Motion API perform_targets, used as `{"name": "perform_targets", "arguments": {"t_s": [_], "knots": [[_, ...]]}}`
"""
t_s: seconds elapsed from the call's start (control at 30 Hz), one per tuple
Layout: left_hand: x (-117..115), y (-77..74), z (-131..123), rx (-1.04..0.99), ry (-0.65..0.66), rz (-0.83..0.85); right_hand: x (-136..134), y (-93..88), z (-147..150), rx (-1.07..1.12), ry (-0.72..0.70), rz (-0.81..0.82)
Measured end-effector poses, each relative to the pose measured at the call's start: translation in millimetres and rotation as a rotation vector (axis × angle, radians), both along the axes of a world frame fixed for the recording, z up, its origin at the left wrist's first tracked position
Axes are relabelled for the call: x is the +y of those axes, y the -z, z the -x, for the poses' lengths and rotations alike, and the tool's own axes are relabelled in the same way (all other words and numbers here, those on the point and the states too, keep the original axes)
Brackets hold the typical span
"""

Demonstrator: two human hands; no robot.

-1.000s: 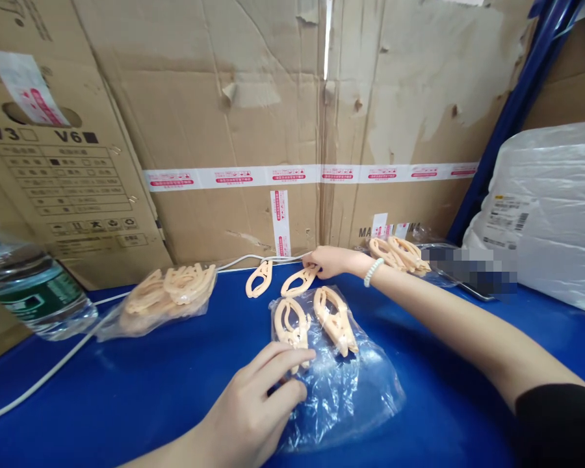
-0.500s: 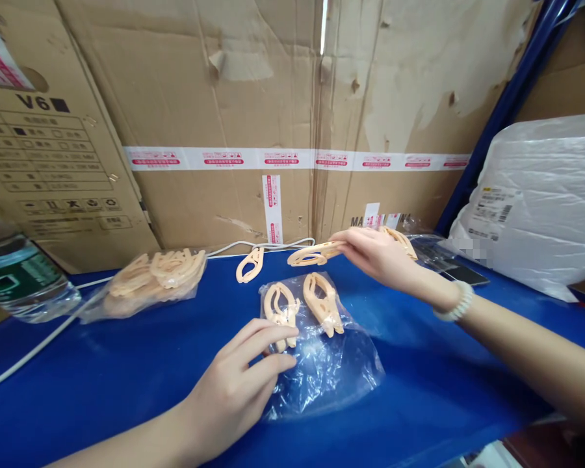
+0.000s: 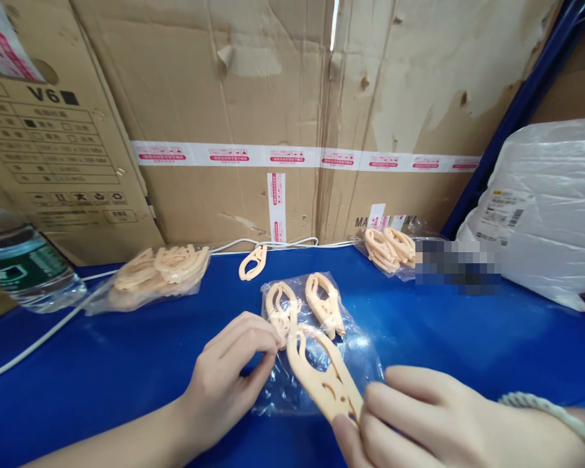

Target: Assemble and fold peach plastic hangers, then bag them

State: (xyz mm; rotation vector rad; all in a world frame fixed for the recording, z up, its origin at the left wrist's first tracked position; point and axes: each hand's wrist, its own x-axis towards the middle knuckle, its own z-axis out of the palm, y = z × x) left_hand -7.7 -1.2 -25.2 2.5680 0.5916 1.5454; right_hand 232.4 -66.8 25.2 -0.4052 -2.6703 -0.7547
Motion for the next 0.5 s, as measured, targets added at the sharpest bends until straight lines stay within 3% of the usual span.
{"name": "perform_targets", "arguments": {"t_s": [0.07, 0.17, 0.33, 0.5], "knots": [[-1.0, -0.4, 0.3, -0.011, 0.006, -0.009, 14.0, -1.5, 12.4, -0.019, -0.044, -0.073], [-2.3, 0.0, 1.1, -0.013, 0.021, -0.028, 34.3, 12.9, 26.8, 0.028, -0.079, -0.145], [-3.2, 4.1, 3.2, 0.004, 0.028, -0.026, 51.8, 40.6, 36.6, -0.016, 0.110, -0.177], [-1.7, 9.6, 3.9, 0.075, 0.019, 0.035, 63.9, 17.3, 27.0, 0.252, -0.150, -0.028]]}}
